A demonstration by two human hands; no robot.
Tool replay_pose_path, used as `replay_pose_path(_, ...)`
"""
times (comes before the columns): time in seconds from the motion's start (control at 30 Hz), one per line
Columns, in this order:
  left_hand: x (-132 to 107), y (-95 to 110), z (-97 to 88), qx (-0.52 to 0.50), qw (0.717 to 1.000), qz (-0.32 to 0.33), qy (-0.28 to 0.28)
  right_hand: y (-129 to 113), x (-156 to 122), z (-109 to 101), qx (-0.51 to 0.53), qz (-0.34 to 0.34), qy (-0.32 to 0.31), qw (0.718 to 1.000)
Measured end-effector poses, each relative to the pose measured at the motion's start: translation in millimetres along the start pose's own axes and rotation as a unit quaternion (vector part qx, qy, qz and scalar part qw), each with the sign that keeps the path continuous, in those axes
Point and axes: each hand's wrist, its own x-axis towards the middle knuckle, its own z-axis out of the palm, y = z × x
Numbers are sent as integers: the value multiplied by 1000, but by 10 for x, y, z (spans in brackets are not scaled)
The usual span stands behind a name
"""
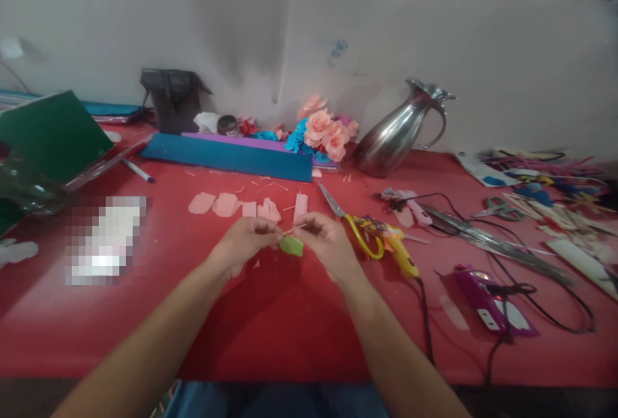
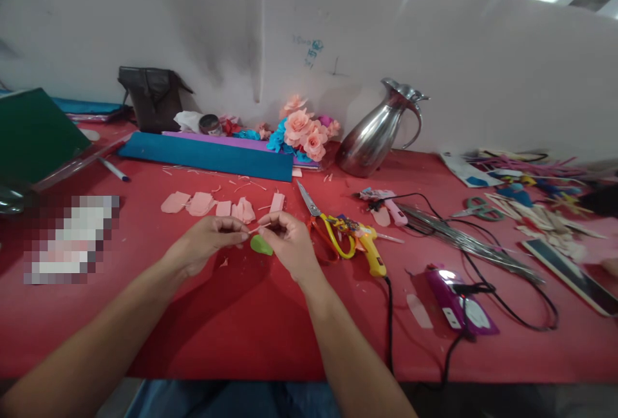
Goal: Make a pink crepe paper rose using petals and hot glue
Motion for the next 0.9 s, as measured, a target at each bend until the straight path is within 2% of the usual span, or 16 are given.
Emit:
replay_pose_path(0.17, -10, 16, 16, 6, 1000, -4, 1, 25, 2, -16, -16, -29, 12, 999)
replay_pose_path(0.3, -12, 26, 40, 25, 999, 21, 0, 23, -1, -16, -16, -39, 15, 999)
replay_pose_path(0.5, 5, 3, 58, -26, 999, 25, 22, -27, -10, 5, 59, -6, 14, 998)
replay_pose_path(0.6, 17, -30, 75, -42, 999, 27, 17, -32, -7, 21, 52, 15, 7, 999)
replay_pose_path(0.73, 26, -72, 84, -26, 999, 1, 20, -21, 0, 31, 43, 31, 31, 998)
replay_pose_path(0.9, 20, -70, 39, -23, 999, -25, -24, -24, -2, 33, 42, 48, 27, 998)
